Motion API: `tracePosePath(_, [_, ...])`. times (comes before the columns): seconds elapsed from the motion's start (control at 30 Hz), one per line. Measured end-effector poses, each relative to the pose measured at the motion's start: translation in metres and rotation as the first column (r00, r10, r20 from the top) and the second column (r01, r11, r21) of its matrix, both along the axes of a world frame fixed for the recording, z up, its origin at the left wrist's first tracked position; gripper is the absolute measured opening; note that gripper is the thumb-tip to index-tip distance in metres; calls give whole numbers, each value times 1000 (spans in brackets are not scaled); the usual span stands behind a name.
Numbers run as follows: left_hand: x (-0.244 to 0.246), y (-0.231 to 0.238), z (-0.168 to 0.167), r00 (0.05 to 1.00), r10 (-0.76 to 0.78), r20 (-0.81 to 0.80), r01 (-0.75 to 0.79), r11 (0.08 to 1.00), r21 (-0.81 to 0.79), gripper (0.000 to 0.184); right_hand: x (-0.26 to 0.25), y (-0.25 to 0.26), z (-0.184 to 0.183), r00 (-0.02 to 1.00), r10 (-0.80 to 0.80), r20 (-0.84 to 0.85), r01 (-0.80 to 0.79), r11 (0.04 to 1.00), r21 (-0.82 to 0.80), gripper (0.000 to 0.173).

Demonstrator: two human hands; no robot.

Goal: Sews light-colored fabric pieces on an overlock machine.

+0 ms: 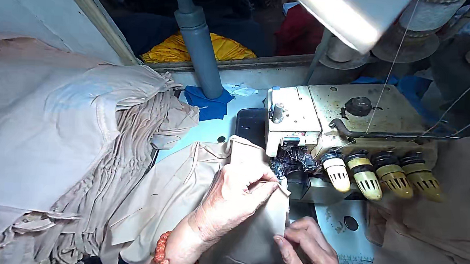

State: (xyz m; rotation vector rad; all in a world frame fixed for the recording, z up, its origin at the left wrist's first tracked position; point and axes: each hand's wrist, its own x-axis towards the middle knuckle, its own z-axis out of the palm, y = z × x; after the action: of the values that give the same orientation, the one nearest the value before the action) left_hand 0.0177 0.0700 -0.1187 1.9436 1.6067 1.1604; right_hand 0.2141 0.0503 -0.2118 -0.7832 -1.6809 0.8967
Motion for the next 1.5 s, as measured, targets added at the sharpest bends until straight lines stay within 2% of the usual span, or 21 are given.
tracePosePath(0.1, [0,9,-3,998,47,-35,-47,999,-10,8,-2,6,-2,999,-18,-49,16,999,-42,8])
tracePosePath(0.27, [-2,13,-8,990,94,-104,-98,995,-28,11,-3,2,-2,987,87,-137,-107,983,-147,7])
tracePosePath(0.47, [1,3,-9,965,91,-245,-111,991,-70,18,3,-10,1,972,195,-135,-222,946,-238,15])
tracePosePath(0.57, [8,1,-12,933,128,-336,-128,992,23,17,6,-11,5,957,180,-226,-254,899,-358,5])
tracePosePath(0.7, [17,-6,-20,840,200,-505,-69,962,265,21,12,-8,12,920,167,-355,-329,819,-469,26])
tracePosePath(0.83, [24,-15,-24,766,284,-577,-64,926,371,19,16,-4,17,878,177,-444,-398,785,-474,28])
tracePosePath(0.93, [20,-12,-25,754,293,-588,-84,931,356,22,12,4,28,896,125,-426,-346,797,-495,30])
tracePosePath(1.1, [-2,18,-27,798,284,-532,-111,936,333,23,-3,25,45,962,93,-257,-208,860,-465,28])
tracePosePath(1.3, [-27,34,-30,825,457,-332,-309,857,413,22,-9,28,40,969,54,-241,-154,895,-419,26])
tracePosePath(1.37, [-39,9,-34,807,509,-298,-403,845,353,26,-9,27,37,966,51,-252,-153,901,-405,26])
tracePosePath(1.4, [-49,-12,-37,782,536,-319,-468,842,268,33,-10,27,36,967,45,-252,-149,901,-408,26])
tracePosePath(1.43, [-60,-39,-38,745,545,-386,-546,829,116,42,-10,28,36,966,41,-256,-148,899,-412,25])
tracePosePath(1.47, [-71,-67,-38,740,504,-445,-606,787,-115,50,-11,28,35,964,37,-264,-148,898,-415,25])
tracePosePath(1.5, [-80,-93,-39,757,461,-463,-633,694,-344,55,-12,28,35,961,32,-275,-149,896,-418,25])
